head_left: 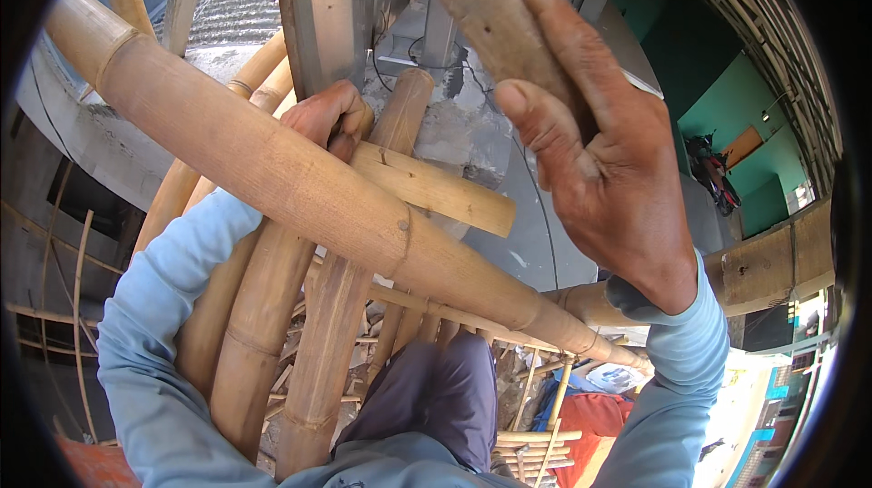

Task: The person assembles a bamboo scaffolding structure on a rooftop. They position bamboo poles, hammer nails to secure joints, and use pliers to tighten wire bindings. The person also moves a bucket of nails and adjusts pole positions to complete the framework.

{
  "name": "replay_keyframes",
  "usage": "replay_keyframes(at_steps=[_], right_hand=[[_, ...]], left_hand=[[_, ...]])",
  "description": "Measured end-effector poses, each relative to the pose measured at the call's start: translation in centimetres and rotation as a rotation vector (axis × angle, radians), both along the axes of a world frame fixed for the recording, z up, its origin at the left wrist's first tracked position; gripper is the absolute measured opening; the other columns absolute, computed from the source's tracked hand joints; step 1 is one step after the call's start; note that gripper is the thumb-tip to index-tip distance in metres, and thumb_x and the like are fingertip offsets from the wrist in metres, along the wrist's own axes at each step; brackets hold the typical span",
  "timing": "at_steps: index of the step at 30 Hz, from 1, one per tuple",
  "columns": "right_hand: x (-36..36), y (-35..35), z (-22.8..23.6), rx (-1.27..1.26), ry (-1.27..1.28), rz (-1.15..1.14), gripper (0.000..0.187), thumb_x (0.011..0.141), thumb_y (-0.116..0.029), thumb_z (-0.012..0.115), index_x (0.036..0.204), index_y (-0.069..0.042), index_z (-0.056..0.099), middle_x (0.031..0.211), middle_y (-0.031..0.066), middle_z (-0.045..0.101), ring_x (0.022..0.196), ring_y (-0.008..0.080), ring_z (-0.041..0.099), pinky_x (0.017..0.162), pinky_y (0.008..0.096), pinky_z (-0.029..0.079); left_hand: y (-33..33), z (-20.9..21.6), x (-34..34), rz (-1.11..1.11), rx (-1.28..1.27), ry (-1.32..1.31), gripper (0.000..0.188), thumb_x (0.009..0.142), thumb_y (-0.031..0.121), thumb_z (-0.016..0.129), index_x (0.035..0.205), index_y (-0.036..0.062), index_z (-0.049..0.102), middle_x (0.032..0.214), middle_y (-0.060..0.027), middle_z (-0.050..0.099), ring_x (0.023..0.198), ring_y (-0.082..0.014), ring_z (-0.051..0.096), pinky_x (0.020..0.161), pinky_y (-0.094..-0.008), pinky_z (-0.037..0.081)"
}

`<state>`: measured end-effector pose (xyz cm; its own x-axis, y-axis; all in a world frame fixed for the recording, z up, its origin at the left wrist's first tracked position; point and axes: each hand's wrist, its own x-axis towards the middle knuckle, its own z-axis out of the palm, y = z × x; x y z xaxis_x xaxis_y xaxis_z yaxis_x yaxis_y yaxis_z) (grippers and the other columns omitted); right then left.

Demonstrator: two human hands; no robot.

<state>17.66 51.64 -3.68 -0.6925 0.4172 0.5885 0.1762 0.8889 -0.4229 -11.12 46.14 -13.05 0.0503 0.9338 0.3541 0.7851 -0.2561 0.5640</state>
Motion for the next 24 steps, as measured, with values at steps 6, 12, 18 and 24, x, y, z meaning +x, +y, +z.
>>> replay_keyframes(at_steps=[6, 12, 18, 24], right_hand=[[1.0, 0.8, -3.0, 0.087, -0.527, -0.033, 0.061, 0.098, -0.013, 0.066, 0.155, -0.010, 0.044, 0.081, 0.0266, 0.068, 0.068, 0.0456, 0.063, 0.065, 0.0484, 0.052], [1.1, 0.4, -3.1, 0.098, -0.380, -0.002, 0.062, 0.097, -0.009, 0.066, 0.155, -0.011, 0.044, 0.082, 0.0266, 0.068, 0.066, 0.0443, 0.063, 0.063, 0.0491, 0.049], [0.8, 0.2, -2.7, 0.011, -0.385, -0.016, 0.059, 0.097, -0.012, 0.065, 0.153, -0.010, 0.047, 0.078, 0.0231, 0.068, 0.071, 0.0424, 0.065, 0.069, 0.0510, 0.051], [1.1, 0.3, -2.3, 0.041, -0.629, -0.051, 0.057, 0.096, -0.011, 0.064, 0.151, -0.010, 0.049, 0.076, 0.0219, 0.066, 0.072, 0.0442, 0.064, 0.070, 0.0539, 0.049]], left_hand=[[0.8, -0.8, -0.2, -0.052, 0.039, -0.039, 0.024, 0.082, -0.008, 0.057, 0.087, 0.0067, 0.040, 0.079, -0.0080, 0.047, 0.072, -0.0185, 0.046, 0.069, -0.0374, 0.045], [1.3, -1.2, -0.1, -0.086, 0.085, 0.024, 0.027, 0.086, -0.011, 0.057, 0.087, 0.0085, 0.039, 0.082, -0.0031, 0.043, 0.074, -0.0098, 0.042, 0.065, -0.0269, 0.039], [0.3, 0.3, -0.1, 0.002, -0.069, 0.014, 0.024, 0.088, -0.008, 0.058, 0.089, 0.0082, 0.040, 0.084, -0.0037, 0.045, 0.077, -0.0120, 0.043, 0.069, -0.0304, 0.041], [0.9, -2.0, -0.5, -0.026, 0.113, 0.024, 0.019, 0.085, -0.007, 0.058, 0.090, 0.0062, 0.045, 0.080, -0.0079, 0.050, 0.074, -0.0184, 0.050, 0.071, -0.0363, 0.045]])
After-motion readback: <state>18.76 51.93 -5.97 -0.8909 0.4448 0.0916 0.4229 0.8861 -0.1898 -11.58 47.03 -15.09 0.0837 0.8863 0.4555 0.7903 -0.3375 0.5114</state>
